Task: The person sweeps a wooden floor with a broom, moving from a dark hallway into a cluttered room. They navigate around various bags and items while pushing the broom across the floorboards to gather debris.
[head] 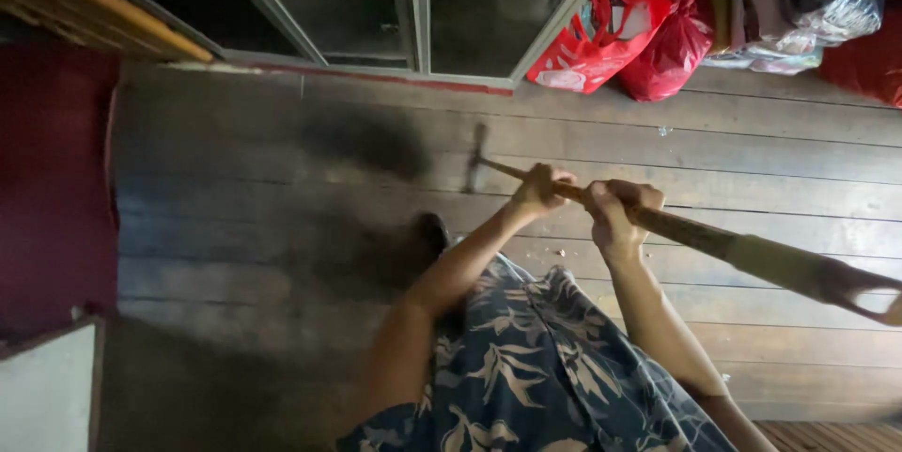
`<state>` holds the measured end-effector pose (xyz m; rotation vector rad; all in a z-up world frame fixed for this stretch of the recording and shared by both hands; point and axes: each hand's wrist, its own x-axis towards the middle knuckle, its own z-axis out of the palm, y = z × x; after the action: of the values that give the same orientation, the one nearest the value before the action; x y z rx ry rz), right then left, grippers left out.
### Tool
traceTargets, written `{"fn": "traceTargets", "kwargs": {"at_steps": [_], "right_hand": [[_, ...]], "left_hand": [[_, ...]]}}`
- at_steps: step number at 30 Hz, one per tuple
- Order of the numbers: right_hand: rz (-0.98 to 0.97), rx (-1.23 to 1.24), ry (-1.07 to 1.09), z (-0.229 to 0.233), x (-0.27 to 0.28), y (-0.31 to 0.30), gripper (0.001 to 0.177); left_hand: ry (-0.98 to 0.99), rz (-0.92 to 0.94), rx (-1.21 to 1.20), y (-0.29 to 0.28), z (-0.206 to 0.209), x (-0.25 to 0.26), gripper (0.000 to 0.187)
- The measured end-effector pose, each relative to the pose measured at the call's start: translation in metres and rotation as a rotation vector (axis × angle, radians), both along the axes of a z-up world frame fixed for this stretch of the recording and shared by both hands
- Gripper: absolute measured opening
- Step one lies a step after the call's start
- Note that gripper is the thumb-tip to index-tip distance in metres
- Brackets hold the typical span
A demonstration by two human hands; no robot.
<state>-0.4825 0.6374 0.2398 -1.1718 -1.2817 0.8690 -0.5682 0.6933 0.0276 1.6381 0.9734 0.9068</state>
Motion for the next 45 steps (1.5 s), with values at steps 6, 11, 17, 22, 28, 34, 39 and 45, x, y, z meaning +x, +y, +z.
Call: {"fn": "traceTargets", "kwargs": {"at_steps": [6, 11, 17, 22, 28, 34, 39, 45], "right_hand": [[0.096, -0.018, 0.311, -0.083, -0.033, 0.024, 0.040], [0.049, -0.087, -0.105, -0.096, -0.021, 0.027, 0.026], [-0.251, 0.007, -0.455, -0.065, 0.032, 0.046, 0.023], [-0.114, 0.151, 0.428, -0.008, 0.051, 0.058, 0.041], [-0.210, 0.107, 0.508, -0.087, 0.096, 0.083, 0.030], [-0.362, -0.067, -0.038, -0.070, 0.141, 0.105, 0.022], [-0.110, -0.017, 0.177, 0.027, 0.177, 0.132, 0.044], [-0.189, -0.229, 0.054, -0.037, 0.211, 0.155, 0.043]], "left_hand": [[0.286, 0.004, -0.142, 0.045, -0.063, -0.080, 0.012], [0.179, -0.117, -0.012, 0.044, -0.101, -0.026, 0.026], [0.166, -0.251, 0.076, 0.071, -0.042, 0.041, 0.030], [0.182, -0.304, 0.023, 0.090, 0.013, 0.044, 0.017], [0.274, -0.157, 0.000, 0.114, -0.050, 0.083, 0.014], [0.111, -0.272, -0.099, 0.129, -0.013, 0.143, 0.022], [0.157, -0.197, 0.030, 0.142, 0.052, 0.173, 0.020], [0.235, -0.279, -0.032, 0.180, -0.002, 0.192, 0.023]]}}
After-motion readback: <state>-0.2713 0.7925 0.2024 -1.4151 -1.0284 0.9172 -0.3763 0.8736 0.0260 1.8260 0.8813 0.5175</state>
